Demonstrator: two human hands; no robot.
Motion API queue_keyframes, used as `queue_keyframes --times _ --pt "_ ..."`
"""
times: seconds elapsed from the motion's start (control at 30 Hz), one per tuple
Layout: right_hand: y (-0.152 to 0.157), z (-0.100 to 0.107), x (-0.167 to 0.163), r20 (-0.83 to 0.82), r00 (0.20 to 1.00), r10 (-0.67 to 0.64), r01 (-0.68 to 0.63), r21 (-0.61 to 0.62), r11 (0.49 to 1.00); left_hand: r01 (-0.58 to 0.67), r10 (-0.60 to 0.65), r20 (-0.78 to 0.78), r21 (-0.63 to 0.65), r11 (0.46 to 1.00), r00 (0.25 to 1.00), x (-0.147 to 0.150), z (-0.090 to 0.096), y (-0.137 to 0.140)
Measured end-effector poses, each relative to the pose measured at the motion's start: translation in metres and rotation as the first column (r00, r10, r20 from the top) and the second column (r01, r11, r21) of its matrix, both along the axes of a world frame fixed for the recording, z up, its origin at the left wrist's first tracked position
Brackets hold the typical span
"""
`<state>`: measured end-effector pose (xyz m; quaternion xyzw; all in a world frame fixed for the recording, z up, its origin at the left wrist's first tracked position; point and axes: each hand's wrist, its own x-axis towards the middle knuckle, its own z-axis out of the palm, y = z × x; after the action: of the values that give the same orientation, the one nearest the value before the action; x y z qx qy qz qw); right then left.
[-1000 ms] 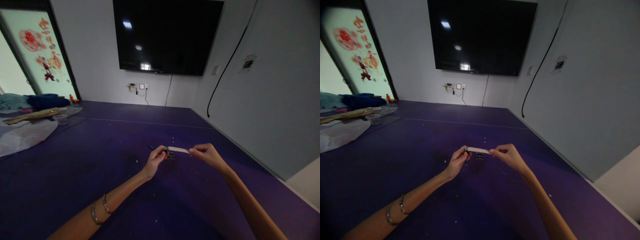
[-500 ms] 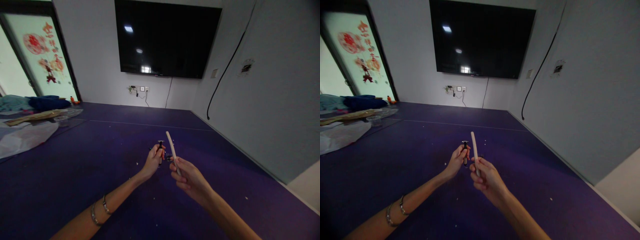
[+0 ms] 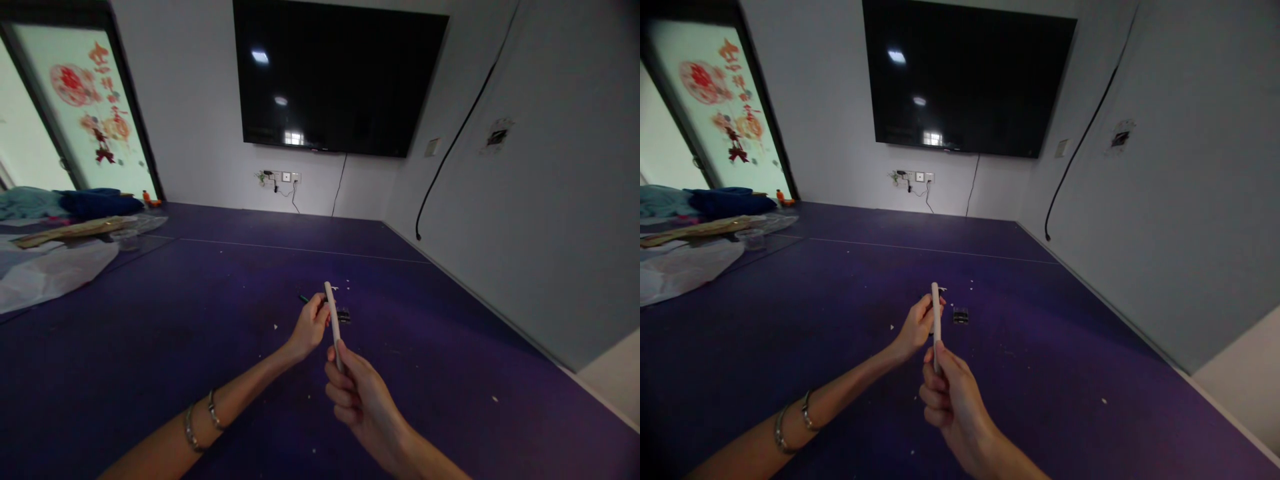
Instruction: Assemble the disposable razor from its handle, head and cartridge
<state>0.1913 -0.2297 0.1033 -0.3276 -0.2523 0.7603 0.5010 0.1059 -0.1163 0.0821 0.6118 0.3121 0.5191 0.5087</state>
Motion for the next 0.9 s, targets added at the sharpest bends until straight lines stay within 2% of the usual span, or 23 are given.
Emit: queue_keyframes --times 0.2,0.4,0.6,0.8,0.9 --pt "0.001 0.012 0.000 -0.011 0.998 -0.063 0.064 0.039 0.997 0.011 -0.011 0.008 0.004 1.000 1.000 0.003 -0.002 -0.005" --pt "-0.010 -0.005 -0.012 0.005 0.998 -0.061 0.061 -0.061 0.996 0.006 -0.004 0.065 -0.034 0.999 0.998 0.002 0.001 -0.002" --pt "-0.005 0.006 -0.009 -0.020 0.990 -0.137 0.138 0.050 0.989 0.024 -0.024 0.024 -0.008 1.000 0.999 0.003 -0.002 -0.003" --pt "-0.011 -0.007 -0.015 0.021 0.996 -0.086 0.088 -0.064 0.994 0.005 -0.003 0.061 -0.028 1.000 0.998 0.001 0.001 -0.003" --pt "-0.008 -0.001 -0.011 0.000 0.991 -0.132 0.132 -0.006 0.991 0.017 -0.017 0.036 -0.007 1.000 0.999 0.000 0.001 -0.002"
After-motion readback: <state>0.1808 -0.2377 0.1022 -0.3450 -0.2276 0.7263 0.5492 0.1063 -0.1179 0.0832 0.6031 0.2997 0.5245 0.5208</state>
